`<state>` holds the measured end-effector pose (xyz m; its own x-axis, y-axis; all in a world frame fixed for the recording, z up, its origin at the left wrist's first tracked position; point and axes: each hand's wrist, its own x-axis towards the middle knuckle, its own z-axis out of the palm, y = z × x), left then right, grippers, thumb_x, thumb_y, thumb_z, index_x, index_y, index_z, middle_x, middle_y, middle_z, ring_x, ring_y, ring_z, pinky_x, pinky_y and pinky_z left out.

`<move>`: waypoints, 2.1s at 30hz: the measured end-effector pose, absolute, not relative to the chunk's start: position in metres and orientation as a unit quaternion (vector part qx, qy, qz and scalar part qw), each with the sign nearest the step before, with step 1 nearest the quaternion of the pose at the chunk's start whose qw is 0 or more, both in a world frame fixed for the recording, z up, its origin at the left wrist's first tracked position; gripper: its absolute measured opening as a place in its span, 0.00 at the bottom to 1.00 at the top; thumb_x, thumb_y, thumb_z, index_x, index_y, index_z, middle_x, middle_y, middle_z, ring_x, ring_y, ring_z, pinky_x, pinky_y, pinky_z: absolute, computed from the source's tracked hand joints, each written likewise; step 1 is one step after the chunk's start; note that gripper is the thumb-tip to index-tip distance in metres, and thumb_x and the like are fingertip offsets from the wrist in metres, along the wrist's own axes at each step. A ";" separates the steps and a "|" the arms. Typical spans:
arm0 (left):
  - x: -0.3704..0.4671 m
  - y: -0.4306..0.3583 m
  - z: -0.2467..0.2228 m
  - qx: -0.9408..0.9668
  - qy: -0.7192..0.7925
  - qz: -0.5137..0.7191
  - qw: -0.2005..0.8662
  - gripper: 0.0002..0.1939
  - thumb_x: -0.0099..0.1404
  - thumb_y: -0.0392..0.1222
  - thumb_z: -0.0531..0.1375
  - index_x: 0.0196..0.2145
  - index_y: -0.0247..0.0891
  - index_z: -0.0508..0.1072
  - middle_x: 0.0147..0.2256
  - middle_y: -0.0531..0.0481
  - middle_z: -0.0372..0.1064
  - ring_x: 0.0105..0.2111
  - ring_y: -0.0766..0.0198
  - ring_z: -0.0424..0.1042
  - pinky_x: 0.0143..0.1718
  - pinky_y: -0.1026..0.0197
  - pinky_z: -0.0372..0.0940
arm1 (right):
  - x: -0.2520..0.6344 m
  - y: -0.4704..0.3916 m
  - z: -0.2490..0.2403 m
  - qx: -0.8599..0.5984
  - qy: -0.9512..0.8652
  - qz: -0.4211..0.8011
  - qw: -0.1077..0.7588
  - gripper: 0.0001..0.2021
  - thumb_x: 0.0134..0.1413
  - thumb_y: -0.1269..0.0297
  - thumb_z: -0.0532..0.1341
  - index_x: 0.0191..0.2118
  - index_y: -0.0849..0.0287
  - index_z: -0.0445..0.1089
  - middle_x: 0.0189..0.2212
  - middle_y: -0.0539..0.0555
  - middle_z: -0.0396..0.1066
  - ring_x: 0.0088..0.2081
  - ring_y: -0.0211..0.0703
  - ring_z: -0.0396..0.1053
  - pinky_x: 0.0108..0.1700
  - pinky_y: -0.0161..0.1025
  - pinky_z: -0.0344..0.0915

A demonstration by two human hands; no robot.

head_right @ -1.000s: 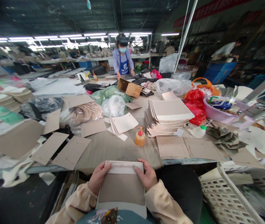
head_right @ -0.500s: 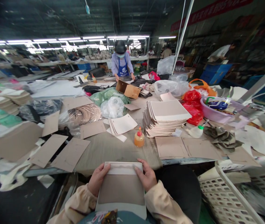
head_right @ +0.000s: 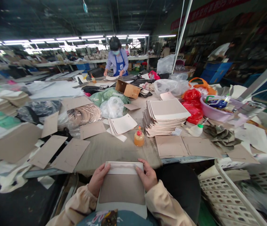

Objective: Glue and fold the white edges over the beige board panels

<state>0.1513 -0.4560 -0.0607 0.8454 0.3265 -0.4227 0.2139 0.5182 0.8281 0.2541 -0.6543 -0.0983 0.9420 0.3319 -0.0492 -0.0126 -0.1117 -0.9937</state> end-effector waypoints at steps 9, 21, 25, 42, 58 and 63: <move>0.151 -0.456 -0.068 0.466 0.263 0.024 0.844 0.23 0.57 0.51 0.62 0.45 0.32 0.70 0.31 0.45 0.73 0.26 0.63 0.70 0.29 0.63 0.64 | 0.253 -0.654 -0.101 -0.707 -0.092 0.139 0.687 0.25 0.46 0.48 0.62 0.47 0.60 0.65 0.33 0.53 0.74 0.37 0.48 0.70 0.41 0.40 0.66; 0.145 -0.458 -0.076 0.468 0.289 0.025 0.835 0.23 0.53 0.53 0.64 0.40 0.32 0.71 0.26 0.48 0.71 0.24 0.65 0.68 0.26 0.64 0.62 | 0.263 -0.665 -0.110 -0.725 -0.119 0.183 0.653 0.28 0.47 0.48 0.61 0.50 0.61 0.63 0.35 0.55 0.74 0.39 0.48 0.71 0.41 0.40 0.68; 0.138 -0.462 -0.071 0.480 0.284 0.028 0.830 0.22 0.52 0.54 0.64 0.37 0.33 0.71 0.25 0.50 0.70 0.24 0.65 0.68 0.26 0.65 0.62 | 0.253 -0.663 -0.105 -0.705 -0.108 0.172 0.679 0.28 0.46 0.49 0.63 0.49 0.61 0.63 0.36 0.56 0.74 0.40 0.49 0.70 0.43 0.42 0.67; 0.137 -0.460 -0.075 0.478 0.292 0.046 0.827 0.21 0.52 0.54 0.64 0.37 0.34 0.70 0.26 0.52 0.69 0.24 0.66 0.67 0.27 0.64 0.61 | 0.245 -0.651 -0.095 -0.694 -0.069 0.129 0.705 0.28 0.43 0.47 0.63 0.48 0.61 0.64 0.35 0.55 0.74 0.40 0.49 0.70 0.45 0.43 0.66; 0.148 -0.459 -0.069 0.450 0.305 0.030 0.839 0.25 0.50 0.56 0.65 0.38 0.34 0.71 0.23 0.52 0.68 0.23 0.65 0.66 0.26 0.63 0.61 | 0.250 -0.650 -0.080 -0.744 -0.054 0.127 0.654 0.28 0.43 0.44 0.61 0.46 0.59 0.65 0.32 0.53 0.73 0.33 0.45 0.69 0.36 0.39 0.66; 0.150 -0.453 -0.066 0.467 0.274 0.029 0.840 0.22 0.51 0.52 0.65 0.37 0.34 0.71 0.28 0.49 0.69 0.26 0.65 0.67 0.29 0.64 0.61 | 0.252 -0.652 -0.085 -0.739 -0.049 0.137 0.658 0.27 0.43 0.46 0.63 0.46 0.59 0.65 0.31 0.52 0.73 0.33 0.44 0.69 0.36 0.38 0.66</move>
